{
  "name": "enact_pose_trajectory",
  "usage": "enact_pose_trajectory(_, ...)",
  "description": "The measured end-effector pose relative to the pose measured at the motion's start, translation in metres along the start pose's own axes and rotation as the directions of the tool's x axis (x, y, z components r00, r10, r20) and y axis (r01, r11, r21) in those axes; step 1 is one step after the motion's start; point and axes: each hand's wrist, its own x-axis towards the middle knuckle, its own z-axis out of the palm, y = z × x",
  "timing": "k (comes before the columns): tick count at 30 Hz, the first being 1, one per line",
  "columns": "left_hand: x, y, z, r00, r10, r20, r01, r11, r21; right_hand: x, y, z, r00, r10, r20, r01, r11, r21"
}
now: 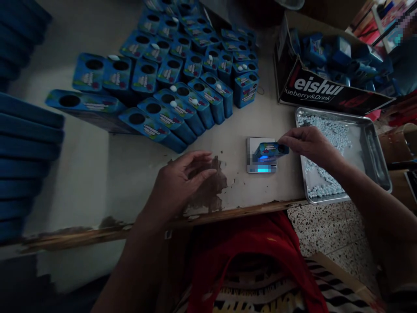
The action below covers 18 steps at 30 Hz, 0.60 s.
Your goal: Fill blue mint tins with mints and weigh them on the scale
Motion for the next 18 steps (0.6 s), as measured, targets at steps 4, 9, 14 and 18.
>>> enact_pose_trajectory(4, 0.000, 0.001, -0.001, 1.000, 0.009, -0.004, -0.009, 1.000, 0.016, -0.003, -0.002, -0.001, 0.992, 0.033, 0.120, -0.056, 0.979, 0.194)
enact_pose_trajectory(9, -0.001, 0.002, 0.002, 1.000, 0.020, 0.000, -0.020, 1.000, 0.017, -0.008, -0.003, -0.003, 0.993, 0.054, 0.103, -0.078, 0.968, 0.240)
enact_pose_trajectory(14, -0.004, 0.005, 0.004, 1.000, 0.006, 0.006, -0.006, 1.000, 0.026, -0.009, 0.002, -0.011, 0.980, 0.195, 0.039, -0.187, 0.830, 0.525)
enact_pose_trajectory(18, -0.003, 0.005, 0.005, 1.000, 0.011, -0.001, -0.011, 1.000, 0.029, -0.013, 0.018, -0.023, 0.932, 0.357, -0.059, -0.206, 0.657, 0.726)
